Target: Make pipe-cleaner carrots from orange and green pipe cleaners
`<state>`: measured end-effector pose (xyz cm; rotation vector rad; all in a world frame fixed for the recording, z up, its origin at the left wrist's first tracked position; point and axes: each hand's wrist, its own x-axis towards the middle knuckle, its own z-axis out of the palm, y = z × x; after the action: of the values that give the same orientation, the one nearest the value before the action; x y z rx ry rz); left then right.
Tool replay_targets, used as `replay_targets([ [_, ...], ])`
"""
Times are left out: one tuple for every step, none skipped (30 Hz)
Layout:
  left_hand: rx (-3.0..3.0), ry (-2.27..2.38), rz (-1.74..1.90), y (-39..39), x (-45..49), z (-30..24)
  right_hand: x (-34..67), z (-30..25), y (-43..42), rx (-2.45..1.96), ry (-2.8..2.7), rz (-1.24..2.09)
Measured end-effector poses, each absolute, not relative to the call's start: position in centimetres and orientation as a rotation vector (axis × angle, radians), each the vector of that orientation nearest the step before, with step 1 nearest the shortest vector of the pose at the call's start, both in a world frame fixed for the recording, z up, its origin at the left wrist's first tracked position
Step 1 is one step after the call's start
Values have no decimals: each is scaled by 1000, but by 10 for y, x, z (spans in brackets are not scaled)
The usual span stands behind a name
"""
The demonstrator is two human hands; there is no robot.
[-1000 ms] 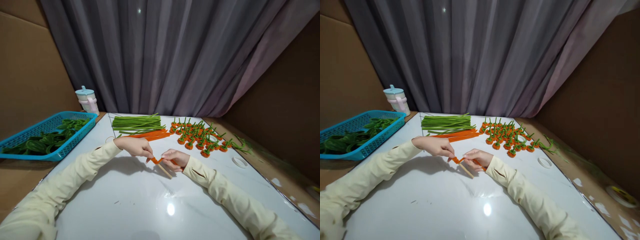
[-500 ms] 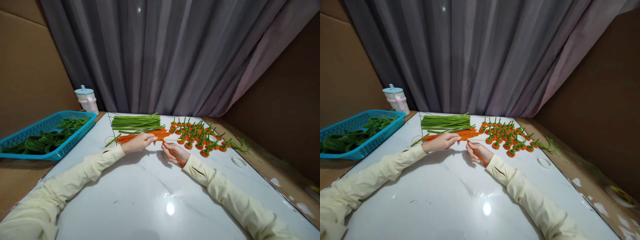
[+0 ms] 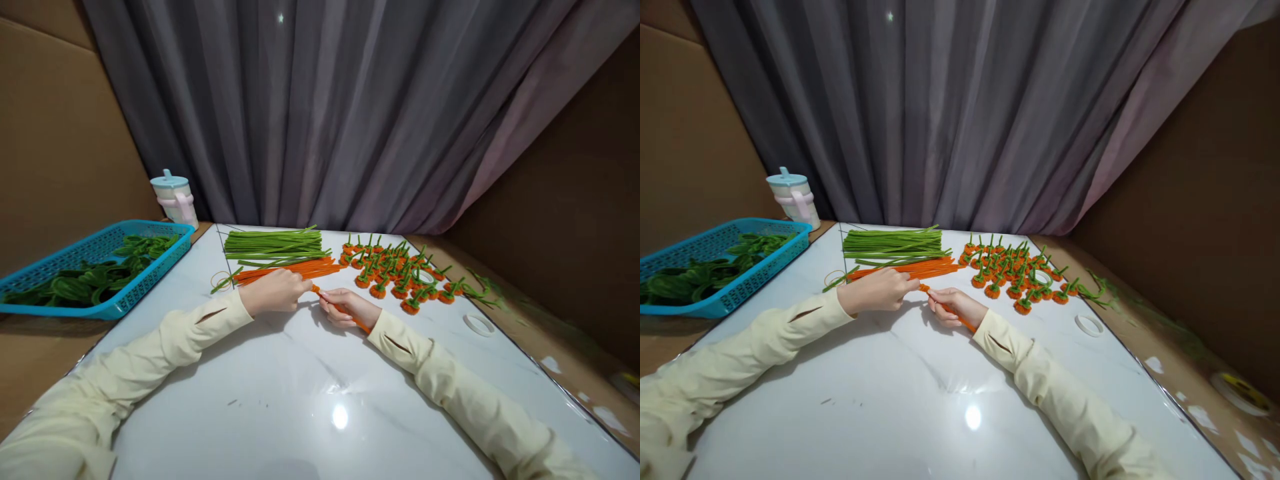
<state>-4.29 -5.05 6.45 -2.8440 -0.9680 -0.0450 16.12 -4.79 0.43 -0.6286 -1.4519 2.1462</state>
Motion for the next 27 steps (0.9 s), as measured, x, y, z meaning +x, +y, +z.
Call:
replay_targets([
  [-2855, -948, -31, -50, -44, 67, 161, 5, -48, -626, -1458, 2158],
  [-2866, -938, -16, -50, -46, 71, 162, 5, -49, -622, -1463, 2170],
  [-2880, -938, -1, -50, -47, 74, 162, 5, -49, -618, -1468, 2180],
  [-2896, -944, 13, -51, -48, 78, 162, 5, -49, -612, -1472, 2188],
  [-2915, -951, 26, -51, -50, 81, 163, 5, -50, -606, -1475, 2194],
  [-2936, -958, 38, -51, -50, 84, 163, 5, -50, -599, -1477, 2199],
  [-2957, -968, 49, -51, -51, 86, 163, 6, -50, -590, -1479, 2203],
  [-2975, -979, 60, -51, -52, 87, 164, 6, -51, -580, -1480, 2210],
  [-2992, -992, 70, -51, -52, 88, 164, 6, -51, -570, -1481, 2218],
  [-3009, -1003, 81, -50, -52, 88, 165, 5, -50, -560, -1482, 2227],
  [-3027, -1008, 88, -50, -52, 88, 166, 5, -50, -551, -1484, 2239],
  [-3046, -1002, 89, -50, -52, 88, 166, 5, -50, -544, -1485, 2252],
  [-3064, -988, 85, -51, -52, 88, 167, 4, -50, -538, -1487, 2265],
  [-3077, -975, 75, -52, -52, 88, 167, 4, -50, -533, -1489, 2280],
  [-3088, -967, 67, -53, -51, 89, 168, 4, -50, -528, -1490, 2295],
  [-3100, -964, 63, -54, -51, 89, 168, 3, -50, -522, -1492, 2310],
  [-3120, -960, 65, -55, -50, 90, 168, 3, -50, -516, -1494, 2323],
  [-3154, -950, 75, -55, -50, 90, 169, 3, -50, -511, -1497, 2334],
  [-3203, -930, 86, -54, -50, 89, 169, 3, -50, -507, -1500, 2342],
  [-3264, -902, 94, -52, -50, 88, 170, 3, -50, -506, -1503, 2348],
  [-3330, -869, 98, -50, -51, 87, 170, 3, -50, -508, -1505, 2351],
  [-3394, -839, 98, -46, -51, 85, 171, 3, -50, -511, -1506, 2350],
  [-3453, -821, 102, -42, -52, 82, 171, 2, -50, -517, -1504, 2344],
  [-3506, -809, 112, -38, -54, 80, 171, 1, -49, -523, -1501, 2334],
  [-3555, -809, 131, -34, -55, 77, 171, 1, -49, -529, -1498, 2320],
  [-3600, -814, 156, -32, -56, 75, 171, -1, -48, -535, -1495, 2305],
  [-3639, -820, 174, -30, -56, 73, 171, -2, -48, -541, -1489, 2289],
])
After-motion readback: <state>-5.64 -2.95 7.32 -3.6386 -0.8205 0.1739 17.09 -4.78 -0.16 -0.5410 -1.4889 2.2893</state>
